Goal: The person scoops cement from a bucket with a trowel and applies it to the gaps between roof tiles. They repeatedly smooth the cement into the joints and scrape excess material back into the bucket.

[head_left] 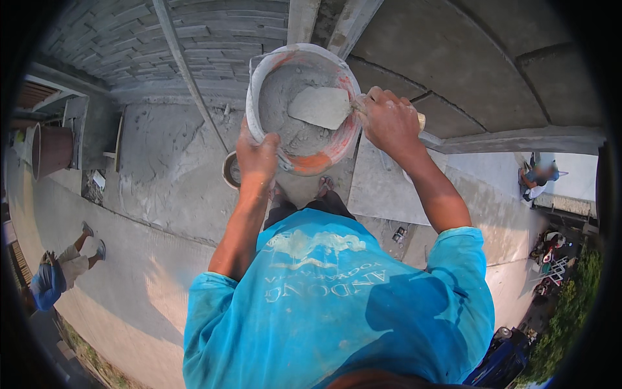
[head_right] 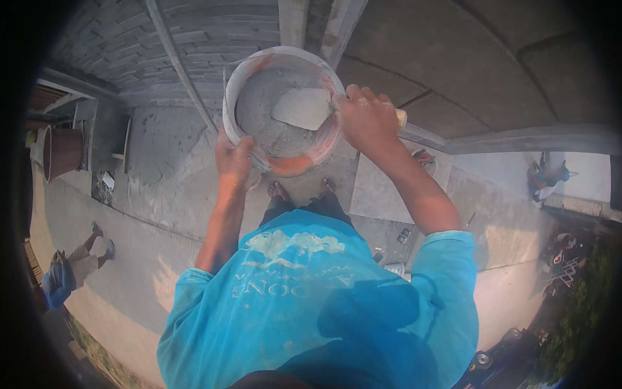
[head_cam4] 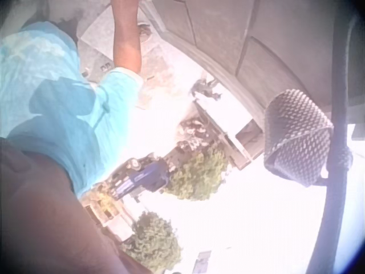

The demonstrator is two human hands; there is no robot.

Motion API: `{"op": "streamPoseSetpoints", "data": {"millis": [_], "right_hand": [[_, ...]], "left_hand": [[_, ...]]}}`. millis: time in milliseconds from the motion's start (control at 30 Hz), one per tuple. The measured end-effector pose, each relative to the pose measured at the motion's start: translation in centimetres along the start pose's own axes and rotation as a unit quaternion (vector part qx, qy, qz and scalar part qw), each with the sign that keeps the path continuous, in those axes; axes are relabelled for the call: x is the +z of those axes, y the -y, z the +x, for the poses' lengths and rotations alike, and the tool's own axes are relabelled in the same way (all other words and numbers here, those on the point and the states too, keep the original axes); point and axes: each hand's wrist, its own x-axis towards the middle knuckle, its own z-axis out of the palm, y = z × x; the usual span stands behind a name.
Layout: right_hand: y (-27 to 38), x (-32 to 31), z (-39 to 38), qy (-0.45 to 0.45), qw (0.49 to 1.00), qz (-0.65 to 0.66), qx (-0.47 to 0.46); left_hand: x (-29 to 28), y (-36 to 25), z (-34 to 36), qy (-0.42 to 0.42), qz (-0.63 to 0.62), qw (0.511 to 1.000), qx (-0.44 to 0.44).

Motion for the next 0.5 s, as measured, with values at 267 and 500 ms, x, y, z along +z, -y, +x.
{"op": "streamPoseSetpoints", "data": {"millis": [267,500], "right_hand": [[-5.7,-4.1,-2.5,-0.086,0.989,0.111,0.037],[-11.6,-18.1,0.9,-0.141,0.951,0.261,-0.087]], "left_hand": [[2.4,2.1,-0.2,-0.076,-0.115,0.987,-0.079],[1.3,6.4,-2.4,-0.108,-0.072,0.990,-0.059]]}}
